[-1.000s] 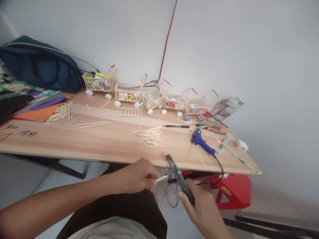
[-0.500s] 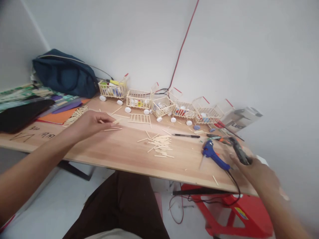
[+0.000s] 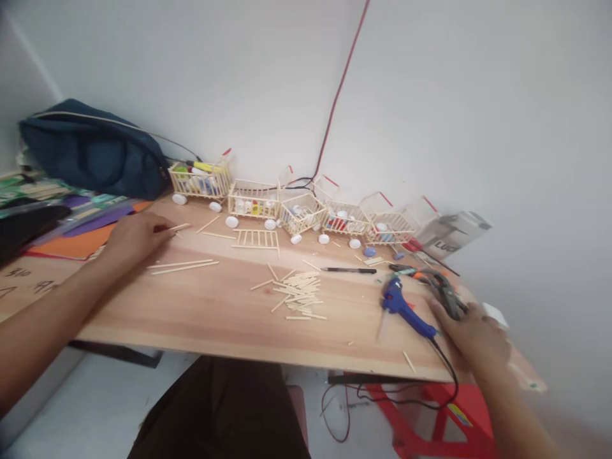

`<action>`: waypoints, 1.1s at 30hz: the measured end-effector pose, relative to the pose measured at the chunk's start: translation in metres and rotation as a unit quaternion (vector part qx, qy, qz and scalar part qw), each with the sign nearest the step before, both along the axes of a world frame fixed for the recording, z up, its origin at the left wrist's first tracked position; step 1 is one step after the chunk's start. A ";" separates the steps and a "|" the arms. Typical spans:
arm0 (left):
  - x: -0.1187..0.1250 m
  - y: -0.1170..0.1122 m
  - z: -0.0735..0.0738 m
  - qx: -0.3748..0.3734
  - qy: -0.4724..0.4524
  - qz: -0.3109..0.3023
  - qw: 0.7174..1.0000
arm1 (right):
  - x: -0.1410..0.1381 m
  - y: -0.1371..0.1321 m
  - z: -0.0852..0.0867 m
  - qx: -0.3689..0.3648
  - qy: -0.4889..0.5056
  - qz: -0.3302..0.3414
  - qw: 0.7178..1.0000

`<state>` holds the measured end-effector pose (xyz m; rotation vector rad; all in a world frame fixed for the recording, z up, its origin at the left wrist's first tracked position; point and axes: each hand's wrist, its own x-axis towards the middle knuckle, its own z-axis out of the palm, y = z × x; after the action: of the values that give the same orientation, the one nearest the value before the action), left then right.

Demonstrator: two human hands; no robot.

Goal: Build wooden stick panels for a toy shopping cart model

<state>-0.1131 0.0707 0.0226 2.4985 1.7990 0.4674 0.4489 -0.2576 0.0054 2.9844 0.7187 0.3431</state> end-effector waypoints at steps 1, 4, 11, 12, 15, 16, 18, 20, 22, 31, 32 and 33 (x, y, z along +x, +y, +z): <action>-0.002 0.002 -0.002 0.000 0.001 0.002 1.000 | -0.001 0.000 0.002 -0.001 0.007 0.002 1.000; -0.006 0.008 -0.006 0.001 -0.004 0.000 1.000 | -0.001 -0.002 0.009 0.016 0.022 0.044 0.999; -0.005 0.009 -0.005 0.003 0.005 0.005 1.000 | 0.005 -0.006 0.011 0.096 0.009 0.066 0.993; -0.004 0.008 -0.004 0.000 0.009 0.009 1.000 | 0.006 -0.006 0.012 0.099 0.014 0.061 0.993; -0.002 0.007 -0.001 -0.007 0.020 0.015 1.000 | 0.009 -0.007 0.013 0.121 0.019 0.071 0.990; -0.002 0.006 0.000 -0.006 0.023 0.017 1.000 | 0.011 -0.008 0.014 0.130 0.019 0.074 0.989; -0.001 0.005 0.001 -0.002 0.030 0.023 0.999 | 0.013 -0.008 0.014 0.139 0.019 0.060 0.988; 0.000 0.005 0.002 0.001 0.033 0.024 0.999 | 0.014 -0.006 0.016 0.139 0.020 0.051 0.989; 0.002 0.004 0.002 0.002 0.035 0.019 0.999 | 0.009 0.001 0.021 0.145 0.005 0.063 0.987; 0.005 0.013 -0.001 0.008 0.055 0.001 0.998 | -0.106 0.098 0.058 0.299 -0.059 0.337 0.891; 0.005 0.015 -0.001 0.004 0.044 -0.004 0.999 | -0.123 0.112 0.058 0.304 -0.043 0.382 0.871; 0.005 0.017 -0.002 0.001 0.030 -0.007 1.000 | -0.139 0.127 0.057 0.306 -0.033 0.419 0.854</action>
<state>-0.1086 0.0879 0.0207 2.5512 1.8024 0.3976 0.3097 -0.1306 0.0627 2.9081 2.2606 0.8322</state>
